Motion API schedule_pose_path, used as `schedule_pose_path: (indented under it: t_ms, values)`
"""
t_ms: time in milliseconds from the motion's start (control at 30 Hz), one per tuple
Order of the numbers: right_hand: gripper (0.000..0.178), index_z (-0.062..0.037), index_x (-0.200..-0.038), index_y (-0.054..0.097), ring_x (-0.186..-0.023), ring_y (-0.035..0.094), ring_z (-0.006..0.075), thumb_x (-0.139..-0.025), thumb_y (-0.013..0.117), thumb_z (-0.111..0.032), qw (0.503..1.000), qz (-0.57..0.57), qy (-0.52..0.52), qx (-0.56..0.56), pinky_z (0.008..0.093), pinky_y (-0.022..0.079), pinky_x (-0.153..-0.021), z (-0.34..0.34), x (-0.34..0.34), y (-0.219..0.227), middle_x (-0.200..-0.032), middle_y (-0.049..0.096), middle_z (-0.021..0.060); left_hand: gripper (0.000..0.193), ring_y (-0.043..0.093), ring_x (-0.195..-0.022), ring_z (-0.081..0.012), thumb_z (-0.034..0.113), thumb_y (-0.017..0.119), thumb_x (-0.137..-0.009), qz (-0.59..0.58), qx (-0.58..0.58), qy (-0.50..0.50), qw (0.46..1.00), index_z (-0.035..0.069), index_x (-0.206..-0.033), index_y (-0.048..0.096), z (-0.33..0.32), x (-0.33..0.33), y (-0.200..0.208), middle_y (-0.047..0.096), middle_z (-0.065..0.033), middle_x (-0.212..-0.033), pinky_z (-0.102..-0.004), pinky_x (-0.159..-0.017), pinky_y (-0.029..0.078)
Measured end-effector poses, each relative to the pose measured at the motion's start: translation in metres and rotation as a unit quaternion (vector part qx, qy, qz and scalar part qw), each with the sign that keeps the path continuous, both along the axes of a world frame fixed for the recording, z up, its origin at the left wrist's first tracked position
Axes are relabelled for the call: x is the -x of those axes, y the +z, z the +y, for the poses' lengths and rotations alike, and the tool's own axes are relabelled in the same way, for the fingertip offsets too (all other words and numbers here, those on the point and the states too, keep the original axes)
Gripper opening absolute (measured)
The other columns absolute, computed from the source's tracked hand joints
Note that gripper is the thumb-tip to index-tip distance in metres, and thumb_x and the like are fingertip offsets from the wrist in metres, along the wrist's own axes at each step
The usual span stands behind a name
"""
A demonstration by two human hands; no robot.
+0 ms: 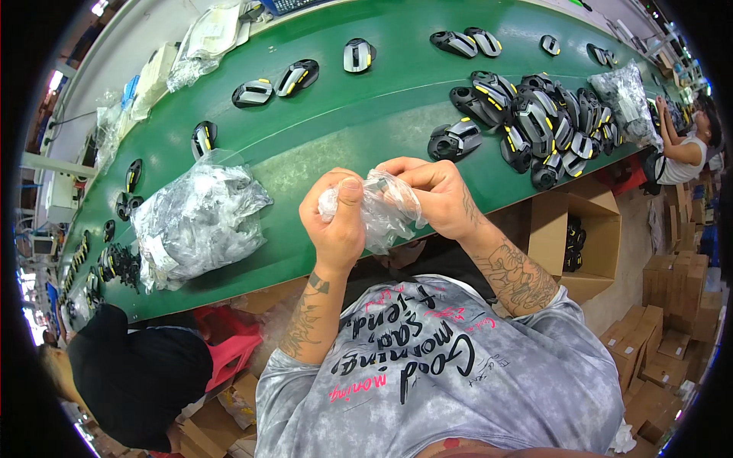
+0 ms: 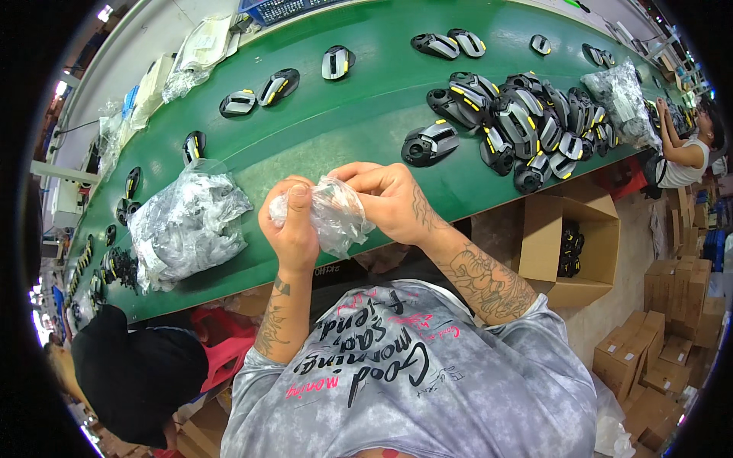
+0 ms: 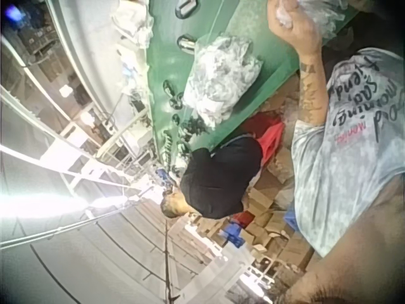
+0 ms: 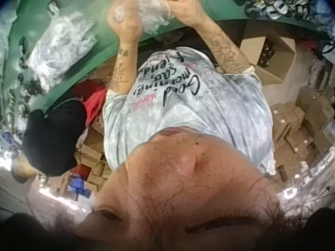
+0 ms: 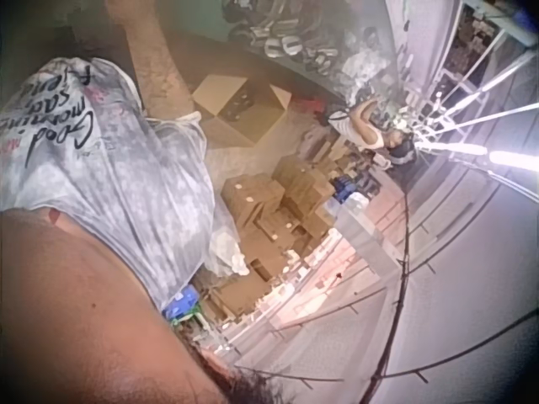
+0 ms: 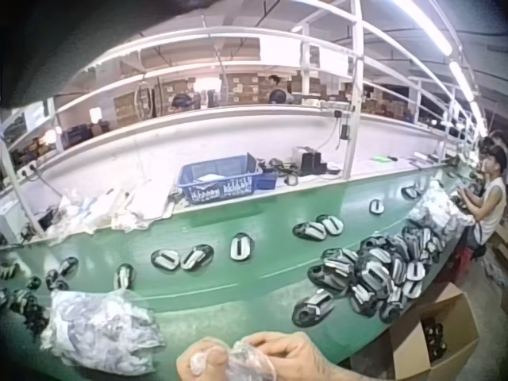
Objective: The person assembles small components onto plastic device shells by hand on a factory assembly line.
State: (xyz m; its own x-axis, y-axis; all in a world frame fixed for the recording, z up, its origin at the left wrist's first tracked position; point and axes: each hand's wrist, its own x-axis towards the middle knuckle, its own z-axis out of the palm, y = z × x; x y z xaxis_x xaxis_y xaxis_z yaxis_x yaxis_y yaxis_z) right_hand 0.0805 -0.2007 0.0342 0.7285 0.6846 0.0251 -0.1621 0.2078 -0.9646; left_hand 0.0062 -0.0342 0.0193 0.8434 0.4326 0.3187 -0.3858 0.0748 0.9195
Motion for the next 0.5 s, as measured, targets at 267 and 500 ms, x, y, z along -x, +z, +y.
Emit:
schedule_pose_path:
  t_ms: [267, 500]
  values:
    - [0.02, 0.0002, -0.1, 0.072, -0.109, 0.066, 0.0378, -0.085, 0.07, -0.012, 0.855, -0.425, 0.025, 0.298, 0.041, 0.052, -0.096, 0.005, -0.002, 0.006, -0.119, 0.07, 0.0147, 0.017, 0.056, -0.063, -0.0145, 0.01, 0.073, -0.09, 0.058, -0.387, -0.11, 0.914, 0.002, -0.079, 0.063, 0.032, -0.008, 0.016, 0.062, -0.0053, -0.071, -0.0307, -0.058, 0.044]
    - [0.016, 0.0041, -0.085, 0.073, -0.097, 0.068, 0.0193, -0.09, 0.07, -0.011, 0.985, -0.129, 0.001, 0.111, 0.0329, 0.052, -0.088, -0.004, -0.004, -0.002, -0.108, 0.071, 0.0099, 0.019, 0.06, -0.069, -0.0159, 0.006, 0.071, -0.091, 0.077, -0.077, 0.079, 0.991, 0.0, -0.076, 0.062, 0.025, 0.013, 0.006, 0.066, -0.0064, -0.077, -0.0319, -0.062, 0.048]
